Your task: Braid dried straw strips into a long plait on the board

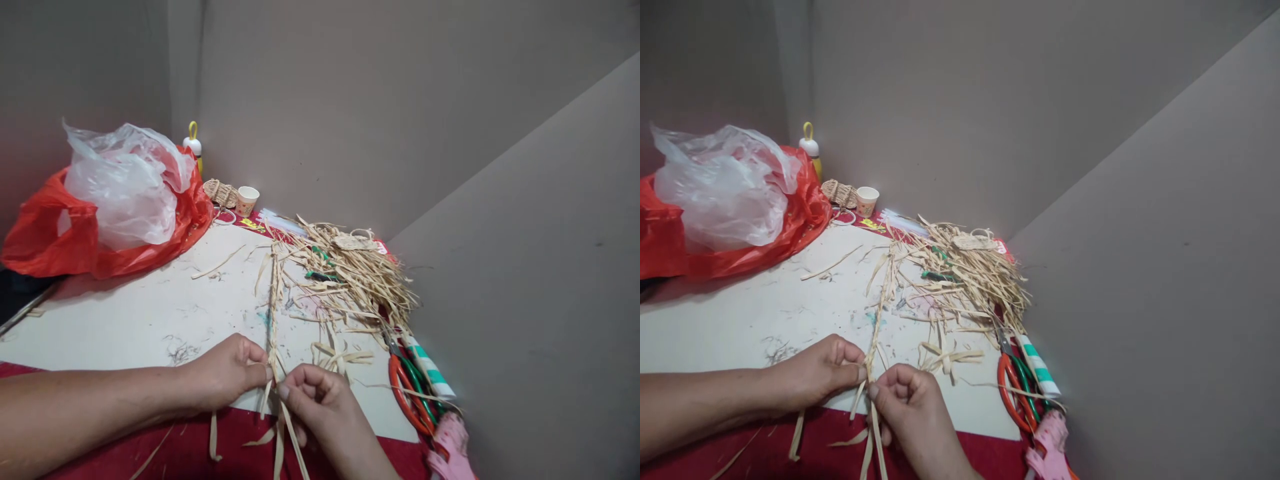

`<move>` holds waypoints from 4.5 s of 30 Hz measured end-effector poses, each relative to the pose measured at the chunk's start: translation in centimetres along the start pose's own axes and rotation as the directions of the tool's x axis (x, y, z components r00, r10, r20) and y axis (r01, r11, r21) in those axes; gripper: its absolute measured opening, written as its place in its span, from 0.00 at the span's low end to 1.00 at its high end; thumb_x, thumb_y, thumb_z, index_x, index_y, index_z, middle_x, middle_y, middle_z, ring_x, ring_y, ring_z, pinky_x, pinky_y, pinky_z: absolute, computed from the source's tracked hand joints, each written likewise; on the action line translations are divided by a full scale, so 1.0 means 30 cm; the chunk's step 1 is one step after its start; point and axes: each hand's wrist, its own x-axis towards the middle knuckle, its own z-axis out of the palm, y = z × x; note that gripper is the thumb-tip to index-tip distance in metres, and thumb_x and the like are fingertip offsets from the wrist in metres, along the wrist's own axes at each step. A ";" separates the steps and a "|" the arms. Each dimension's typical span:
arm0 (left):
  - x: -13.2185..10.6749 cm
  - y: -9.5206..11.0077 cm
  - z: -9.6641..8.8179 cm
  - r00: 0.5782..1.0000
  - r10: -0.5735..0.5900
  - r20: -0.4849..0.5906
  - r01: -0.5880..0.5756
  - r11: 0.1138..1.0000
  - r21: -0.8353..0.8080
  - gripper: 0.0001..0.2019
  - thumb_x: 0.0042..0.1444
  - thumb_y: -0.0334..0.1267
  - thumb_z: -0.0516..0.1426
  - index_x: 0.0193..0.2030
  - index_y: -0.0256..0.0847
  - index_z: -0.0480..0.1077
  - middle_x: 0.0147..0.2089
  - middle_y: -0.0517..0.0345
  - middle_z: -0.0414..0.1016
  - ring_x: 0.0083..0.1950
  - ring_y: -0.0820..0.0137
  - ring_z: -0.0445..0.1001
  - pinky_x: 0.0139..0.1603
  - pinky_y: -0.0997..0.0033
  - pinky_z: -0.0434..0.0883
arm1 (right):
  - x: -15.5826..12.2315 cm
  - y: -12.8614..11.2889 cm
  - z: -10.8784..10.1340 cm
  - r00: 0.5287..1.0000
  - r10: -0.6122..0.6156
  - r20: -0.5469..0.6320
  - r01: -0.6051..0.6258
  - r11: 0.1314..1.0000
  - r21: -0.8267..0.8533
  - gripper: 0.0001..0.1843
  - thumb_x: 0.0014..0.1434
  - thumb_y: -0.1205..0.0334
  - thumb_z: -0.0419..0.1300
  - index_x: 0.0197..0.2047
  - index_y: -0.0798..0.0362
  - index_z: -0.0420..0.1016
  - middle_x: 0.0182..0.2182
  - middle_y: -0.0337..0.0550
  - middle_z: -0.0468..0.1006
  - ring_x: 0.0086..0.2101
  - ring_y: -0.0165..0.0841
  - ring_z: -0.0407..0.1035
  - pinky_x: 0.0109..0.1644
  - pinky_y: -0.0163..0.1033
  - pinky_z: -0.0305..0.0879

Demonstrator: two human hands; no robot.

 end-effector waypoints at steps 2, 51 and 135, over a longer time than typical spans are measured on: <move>0.000 -0.002 0.001 1.000 0.006 -0.003 -0.006 1.000 0.000 0.11 0.50 0.41 0.53 0.25 0.35 0.66 0.17 0.67 0.56 0.19 0.80 0.48 0.19 0.77 0.45 | 0.001 0.014 0.004 1.000 -0.002 -0.010 0.003 1.000 0.023 0.21 0.49 0.46 0.63 0.25 0.57 0.65 0.12 0.34 0.67 0.12 0.20 0.54 0.16 0.26 0.44; -0.003 -0.013 0.000 0.991 0.088 -0.103 -0.061 0.969 0.241 0.14 0.54 0.42 0.49 0.22 0.38 0.61 0.18 0.68 0.49 0.21 0.79 0.47 0.22 0.76 0.47 | -0.011 0.008 0.026 0.963 -0.269 -0.012 0.246 0.896 -0.369 0.14 0.59 0.53 0.52 0.30 0.55 0.69 0.19 0.35 0.62 0.20 0.26 0.55 0.24 0.31 0.51; -0.099 0.011 0.073 0.986 0.028 -0.164 0.090 0.740 0.666 0.29 0.54 0.35 0.44 0.65 0.33 0.49 0.34 0.52 0.74 0.32 0.68 0.70 0.33 0.72 0.64 | 0.034 0.052 0.119 0.990 -0.031 0.135 -0.028 0.912 0.409 0.21 0.50 0.54 0.63 0.17 0.54 0.58 0.08 0.25 0.51 0.10 0.18 0.41 0.13 0.28 0.36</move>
